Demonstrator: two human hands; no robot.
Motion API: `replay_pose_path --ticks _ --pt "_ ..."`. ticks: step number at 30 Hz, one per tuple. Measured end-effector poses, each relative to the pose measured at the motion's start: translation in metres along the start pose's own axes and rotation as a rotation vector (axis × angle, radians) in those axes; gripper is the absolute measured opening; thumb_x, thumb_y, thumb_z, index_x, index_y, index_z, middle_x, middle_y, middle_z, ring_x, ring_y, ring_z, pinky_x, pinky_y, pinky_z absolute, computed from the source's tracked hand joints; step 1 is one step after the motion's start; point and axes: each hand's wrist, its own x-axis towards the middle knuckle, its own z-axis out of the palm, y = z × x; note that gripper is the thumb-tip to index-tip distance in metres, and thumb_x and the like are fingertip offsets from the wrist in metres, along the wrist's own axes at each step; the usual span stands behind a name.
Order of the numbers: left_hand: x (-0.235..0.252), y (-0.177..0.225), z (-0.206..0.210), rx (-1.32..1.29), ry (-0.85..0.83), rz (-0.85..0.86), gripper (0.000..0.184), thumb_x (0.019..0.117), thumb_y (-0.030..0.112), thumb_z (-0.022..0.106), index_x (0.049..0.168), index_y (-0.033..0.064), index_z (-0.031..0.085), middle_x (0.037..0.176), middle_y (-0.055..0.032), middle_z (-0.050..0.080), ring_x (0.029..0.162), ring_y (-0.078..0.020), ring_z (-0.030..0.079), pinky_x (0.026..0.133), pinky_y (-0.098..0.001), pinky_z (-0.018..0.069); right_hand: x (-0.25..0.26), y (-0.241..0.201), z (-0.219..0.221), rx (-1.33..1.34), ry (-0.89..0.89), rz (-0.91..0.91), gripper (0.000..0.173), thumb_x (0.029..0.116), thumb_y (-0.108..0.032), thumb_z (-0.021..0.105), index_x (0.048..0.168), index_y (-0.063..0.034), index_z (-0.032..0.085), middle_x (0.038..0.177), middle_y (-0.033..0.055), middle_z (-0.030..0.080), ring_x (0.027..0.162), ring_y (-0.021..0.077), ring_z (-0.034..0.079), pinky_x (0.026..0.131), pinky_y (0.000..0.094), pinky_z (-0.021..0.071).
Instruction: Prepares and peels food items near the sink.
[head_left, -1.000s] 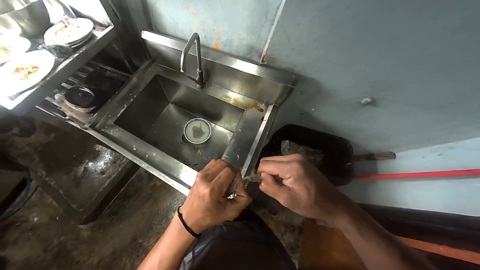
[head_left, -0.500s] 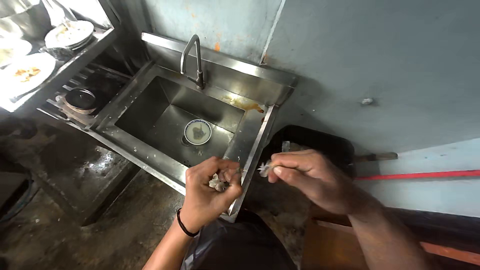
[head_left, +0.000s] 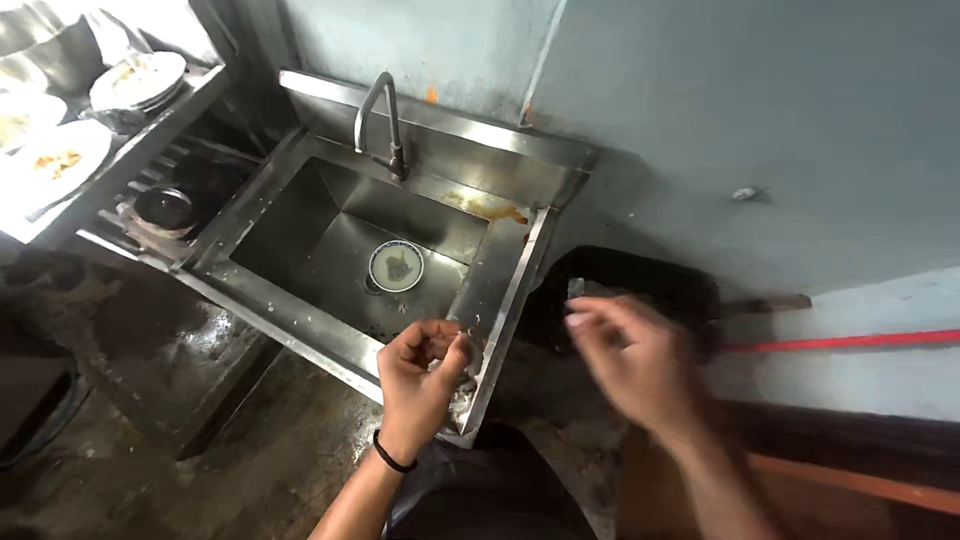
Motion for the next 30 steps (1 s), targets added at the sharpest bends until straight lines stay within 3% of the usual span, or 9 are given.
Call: replay_pose_path --ticks 1,2,5,12,18,24,30 --pt "0.001 -0.003 0.004 0.044 -0.011 0.033 0.015 0.0881 0.002 0.074 0.102 0.0004 0.072 0.084 -0.0105 0.074 0.069 -0.0187 0.071 0.065 -0.0334 0.0629 -0.007 -0.029 0.01 0.065 0.003 -0.093 0.033 0.0967 -0.037 0.061 0.112 -0.0113 0.074 0.094 0.0006 0.067 0.07 0.0093 0.063 0.059 0.0312 0.0575" --pt "0.001 -0.005 0.007 0.077 -0.024 0.059 0.015 0.0873 0.003 0.075 0.102 0.0009 0.072 0.084 -0.0099 0.074 0.069 -0.0188 0.071 0.066 -0.0339 0.0634 -0.013 -0.051 0.02 0.112 0.001 -0.155 0.031 0.0939 -0.037 0.065 0.109 -0.0129 0.076 0.091 -0.0026 0.067 0.066 0.0038 0.061 0.055 0.025 0.0554" --pt "0.003 -0.007 0.013 0.097 -0.055 0.089 0.016 0.0859 0.004 0.076 0.101 0.0011 0.072 0.085 -0.0089 0.073 0.069 -0.0183 0.071 0.066 -0.0338 0.0636 -0.021 -0.076 0.043 0.107 0.084 -0.239 0.023 0.0899 -0.028 0.067 0.101 -0.011 0.077 0.085 -0.0034 0.064 0.062 0.0 0.057 0.052 0.0173 0.0516" --pt "0.003 -0.008 0.008 0.093 -0.084 0.12 0.015 0.0855 0.003 0.076 0.1 0.0002 0.073 0.089 -0.0085 0.072 0.07 -0.0171 0.07 0.065 -0.0333 0.0638 -0.012 -0.073 0.056 0.004 0.056 -0.242 0.017 0.0899 -0.025 0.066 0.089 -0.0098 0.074 0.08 -0.0011 0.062 0.057 0.0042 0.056 0.049 0.0196 0.0503" --pt "0.001 -0.012 -0.001 0.002 -0.047 0.109 0.016 0.0875 0.001 0.075 0.103 -0.0005 0.072 0.087 -0.0099 0.072 0.068 -0.0164 0.069 0.064 -0.0314 0.0618 -0.003 -0.072 0.061 0.239 -0.036 -0.082 0.006 0.0877 -0.017 0.067 0.088 -0.0131 0.072 0.073 -0.008 0.063 0.059 -0.0028 0.057 0.052 0.0138 0.0505" --pt "0.001 -0.016 -0.008 -0.163 0.052 -0.026 0.016 0.0914 0.001 0.071 0.107 0.0004 0.071 0.088 -0.0131 0.073 0.07 -0.018 0.071 0.067 -0.0326 0.0627 0.001 -0.076 0.057 0.333 -0.015 -0.021 0.007 0.0911 -0.02 0.066 0.092 -0.0148 0.072 0.07 -0.0101 0.063 0.055 -0.0027 0.057 0.049 0.0151 0.0506" --pt "0.007 -0.014 -0.009 -0.394 0.18 -0.224 0.014 0.0961 0.001 0.066 0.109 0.0017 0.071 0.09 -0.0129 0.072 0.071 -0.0152 0.069 0.068 -0.0297 0.0603 0.002 -0.076 0.054 0.489 -0.023 0.064 0.007 0.0904 -0.019 0.065 0.094 -0.016 0.071 0.07 -0.0066 0.066 0.053 0.0056 0.061 0.046 0.0221 0.0534"
